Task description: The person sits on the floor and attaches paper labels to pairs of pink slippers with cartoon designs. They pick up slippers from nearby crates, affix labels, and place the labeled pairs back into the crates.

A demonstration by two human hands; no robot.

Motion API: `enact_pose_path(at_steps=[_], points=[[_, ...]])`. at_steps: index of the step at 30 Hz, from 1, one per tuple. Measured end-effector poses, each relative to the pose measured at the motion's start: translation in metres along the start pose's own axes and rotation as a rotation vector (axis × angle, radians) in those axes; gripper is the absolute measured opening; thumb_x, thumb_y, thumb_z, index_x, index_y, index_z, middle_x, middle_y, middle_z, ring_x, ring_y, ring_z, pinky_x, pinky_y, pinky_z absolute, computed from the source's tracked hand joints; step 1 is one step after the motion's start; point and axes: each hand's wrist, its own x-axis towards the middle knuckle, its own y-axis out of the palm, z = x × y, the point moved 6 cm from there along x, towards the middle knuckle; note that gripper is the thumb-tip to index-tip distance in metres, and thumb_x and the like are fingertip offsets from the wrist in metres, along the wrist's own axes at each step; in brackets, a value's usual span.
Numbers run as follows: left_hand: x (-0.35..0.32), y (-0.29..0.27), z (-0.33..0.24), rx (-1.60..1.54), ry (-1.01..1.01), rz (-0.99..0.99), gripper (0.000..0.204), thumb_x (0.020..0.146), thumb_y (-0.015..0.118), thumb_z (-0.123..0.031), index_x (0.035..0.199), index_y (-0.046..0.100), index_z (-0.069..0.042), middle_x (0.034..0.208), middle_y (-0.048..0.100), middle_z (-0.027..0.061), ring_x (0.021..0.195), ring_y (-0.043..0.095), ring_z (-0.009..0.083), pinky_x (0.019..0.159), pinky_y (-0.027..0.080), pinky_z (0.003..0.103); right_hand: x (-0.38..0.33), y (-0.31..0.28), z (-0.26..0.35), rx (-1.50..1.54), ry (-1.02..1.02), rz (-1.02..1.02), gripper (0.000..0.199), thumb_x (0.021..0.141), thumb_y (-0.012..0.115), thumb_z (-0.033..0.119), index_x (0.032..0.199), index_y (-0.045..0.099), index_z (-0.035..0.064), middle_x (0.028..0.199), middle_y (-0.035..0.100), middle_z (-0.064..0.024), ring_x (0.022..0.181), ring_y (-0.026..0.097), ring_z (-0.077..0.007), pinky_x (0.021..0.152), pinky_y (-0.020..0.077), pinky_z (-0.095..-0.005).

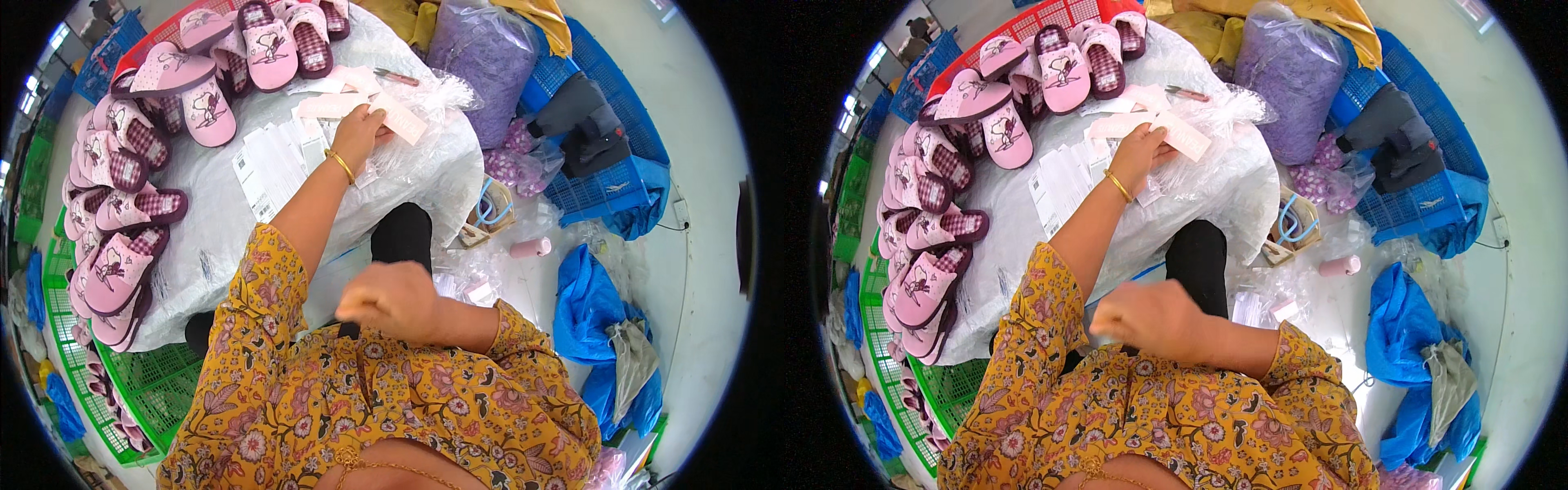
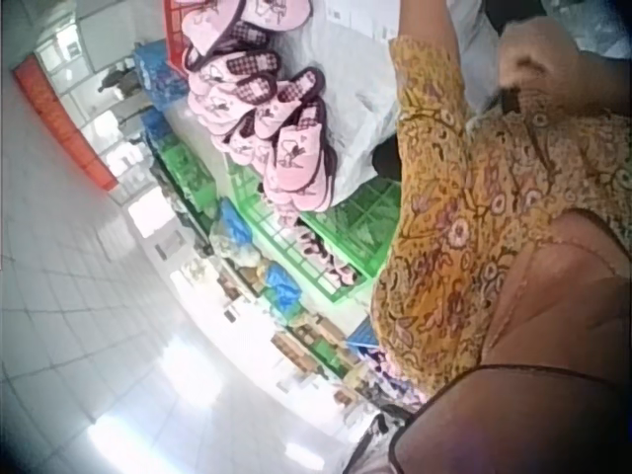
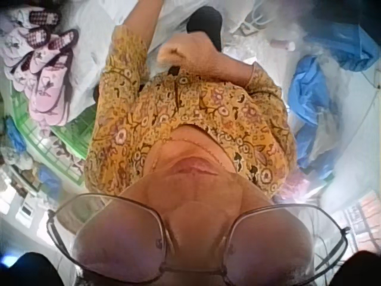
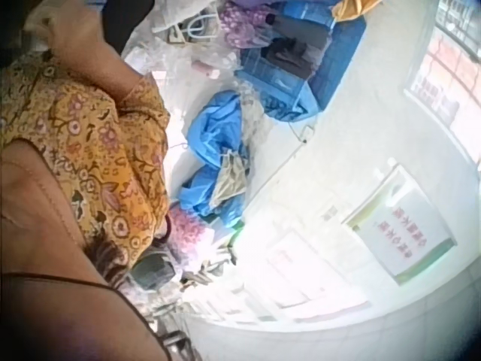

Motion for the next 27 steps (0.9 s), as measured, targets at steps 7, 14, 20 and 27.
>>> enact_pose_path(at_steps=[7, 14, 20, 27], points=[[-0.073, 0.009, -0.046, 0.240, 0.129, 0.188, 0.020, 0.094, 0.049, -0.017, 0.100, 0.053, 0.002, 0.090, 0.063, 0.0102, 0.078, 0.065, 0.0147, 0.070, 0.054, 0.024, -0.034, -0.042, -0.090, 0.477, 0.553, -0.550, 0.012, 0.094, 0.052, 0.011, 0.101, 0.056, 0.0015, 0.069, 0.056, -0.0016, 0.050, 0.044, -0.0038, 0.044, 0.0359, -0.0186], [-0.132, -0.018, -0.044, 0.679, 0.249, 0.176, 0.021, 0.094, 0.049, -0.021, 0.097, 0.056, -0.002, 0.078, 0.065, 0.0104, 0.072, 0.065, 0.0180, 0.067, 0.051, 0.029, -0.006, -0.042, -0.086, 0.484, 0.492, -0.548, 0.031, 0.090, 0.057, 0.010, 0.117, 0.050, -0.0015, 0.077, 0.061, -0.0054, 0.061, 0.054, -0.0079, 0.055, 0.0437, -0.0217], [-0.154, -0.016, -0.047, 0.865, 0.345, 0.171, 0.020, 0.094, 0.050, -0.024, 0.099, 0.057, -0.007, 0.077, 0.064, 0.0144, 0.071, 0.063, 0.0309, 0.064, 0.048, 0.035, 0.001, -0.026, -0.097, 0.531, 0.583, -0.533, 0.040, 0.087, 0.061, 0.010, 0.122, 0.044, -0.0026, 0.079, 0.063, -0.0073, 0.063, 0.056, -0.0091, 0.056, 0.0450, -0.0221], [-0.162, -0.014, -0.053, 0.948, 0.347, 0.176, 0.021, 0.095, 0.048, -0.026, 0.100, 0.057, -0.007, 0.079, 0.064, 0.0149, 0.075, 0.063, 0.0345, 0.065, 0.049, 0.039, -0.001, -0.021, -0.101, 0.565, 0.628, -0.543, 0.031, 0.088, 0.060, 0.009, 0.114, 0.049, -0.0027, 0.081, 0.064, -0.0080, 0.063, 0.056, -0.0091, 0.056, 0.0450, -0.0217]])
